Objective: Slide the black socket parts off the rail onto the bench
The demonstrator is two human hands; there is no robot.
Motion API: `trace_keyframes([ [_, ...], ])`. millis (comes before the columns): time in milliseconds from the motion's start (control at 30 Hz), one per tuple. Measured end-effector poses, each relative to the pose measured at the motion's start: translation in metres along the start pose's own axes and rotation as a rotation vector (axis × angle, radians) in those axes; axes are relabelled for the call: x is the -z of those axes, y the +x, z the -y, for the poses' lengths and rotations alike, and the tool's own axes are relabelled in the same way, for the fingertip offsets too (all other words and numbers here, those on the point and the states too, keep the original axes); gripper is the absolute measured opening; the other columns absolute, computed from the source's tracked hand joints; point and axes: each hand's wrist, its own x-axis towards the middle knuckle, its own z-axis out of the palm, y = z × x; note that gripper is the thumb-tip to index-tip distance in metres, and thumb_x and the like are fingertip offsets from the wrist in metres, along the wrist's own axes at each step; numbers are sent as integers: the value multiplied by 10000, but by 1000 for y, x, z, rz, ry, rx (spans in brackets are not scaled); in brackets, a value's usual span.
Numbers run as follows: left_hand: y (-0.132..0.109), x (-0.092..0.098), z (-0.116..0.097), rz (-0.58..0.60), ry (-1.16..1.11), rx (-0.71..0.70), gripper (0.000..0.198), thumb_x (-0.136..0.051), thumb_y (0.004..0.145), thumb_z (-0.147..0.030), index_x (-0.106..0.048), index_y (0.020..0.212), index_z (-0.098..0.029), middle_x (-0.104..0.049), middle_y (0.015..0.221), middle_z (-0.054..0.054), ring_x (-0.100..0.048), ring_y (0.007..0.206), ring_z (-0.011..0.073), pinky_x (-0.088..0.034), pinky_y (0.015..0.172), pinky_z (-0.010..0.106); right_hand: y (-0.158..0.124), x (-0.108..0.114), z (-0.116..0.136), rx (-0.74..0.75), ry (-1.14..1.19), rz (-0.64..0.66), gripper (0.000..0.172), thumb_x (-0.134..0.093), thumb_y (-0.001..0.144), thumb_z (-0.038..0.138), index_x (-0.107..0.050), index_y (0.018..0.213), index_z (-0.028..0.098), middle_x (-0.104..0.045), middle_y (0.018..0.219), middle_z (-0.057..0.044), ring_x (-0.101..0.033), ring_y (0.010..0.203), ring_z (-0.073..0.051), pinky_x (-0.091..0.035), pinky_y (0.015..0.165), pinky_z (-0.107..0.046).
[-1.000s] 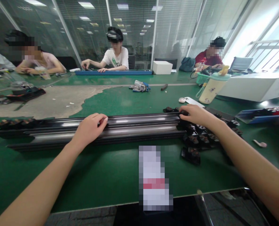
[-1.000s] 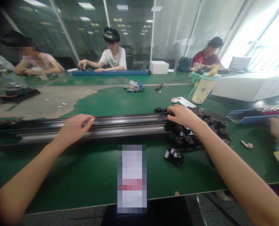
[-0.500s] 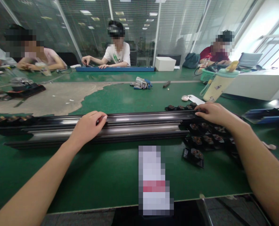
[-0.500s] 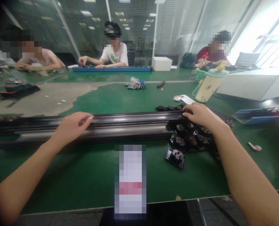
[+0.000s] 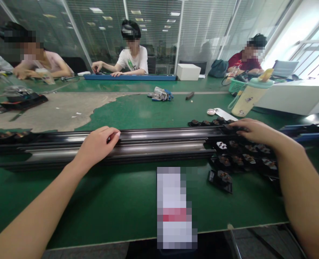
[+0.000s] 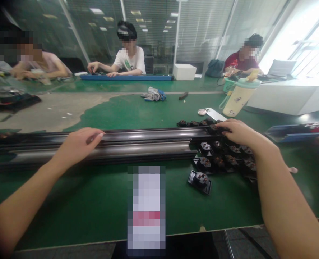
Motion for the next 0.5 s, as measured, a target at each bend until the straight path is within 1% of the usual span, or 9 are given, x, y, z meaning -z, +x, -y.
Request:
trace_keyframes([
  [67,0,0,0,3,2,-1,387,-405,993,-475,-707,1018,-234,-763,1046,120,-715,994,314,-546,918,435,3,-1,1,-36,18,70,459,-545,938,313,-789,1309,197,-749,1239,-147,-692,1111,-280,-528,1022,-413],
  [133,0,1,-1,9,5,-1,382,-407,991,-473,-708,1019,-240,-762,1055,114,-710,972,304,-546,904,424,6,1,3,-82,20,101,430,-559,950,338,-798,1282,205,-765,1204,-133,-699,1058,-274,-531,972,-402],
  [200,0,2,-1,13,8,0,381,-408,990,-475,-709,1016,-242,-760,1049,108,-702,938,292,-544,887,411,8,5,3,-106,10,91,398,-569,934,294,-808,1241,213,-775,1176,-121,-700,1014,-259,-526,931,-378],
  [267,0,2,-1,12,10,-2,387,-405,992,-478,-709,1019,-241,-760,1038,105,-690,900,281,-539,871,403,8,8,1,-128,-8,58,396,-557,921,237,-810,1222,195,-769,1181,-142,-692,1016,-256,-518,921,-367],
  [367,1,1,0,7,12,-3,399,-401,998,-481,-713,1034,-235,-762,1029,108,-685,891,279,-533,866,402,6,10,-6,-170,-45,4,423,-522,901,162,-807,1214,161,-746,1188,-178,-677,1047,-260,-508,946,-361],
  [433,1,0,1,8,12,-2,417,-400,996,-488,-719,1040,-222,-763,1028,117,-694,916,289,-536,871,409,5,9,-10,-202,-62,-12,439,-516,878,129,-811,1202,158,-738,1179,-175,-678,1061,-263,-510,965,-358],
  [500,1,0,1,13,11,-1,442,-393,996,-491,-726,1049,-205,-763,1033,128,-703,945,301,-539,882,418,4,5,-14,-225,-72,-10,439,-535,872,136,-814,1209,164,-737,1180,-168,-683,1085,-276,-517,991,-371],
])
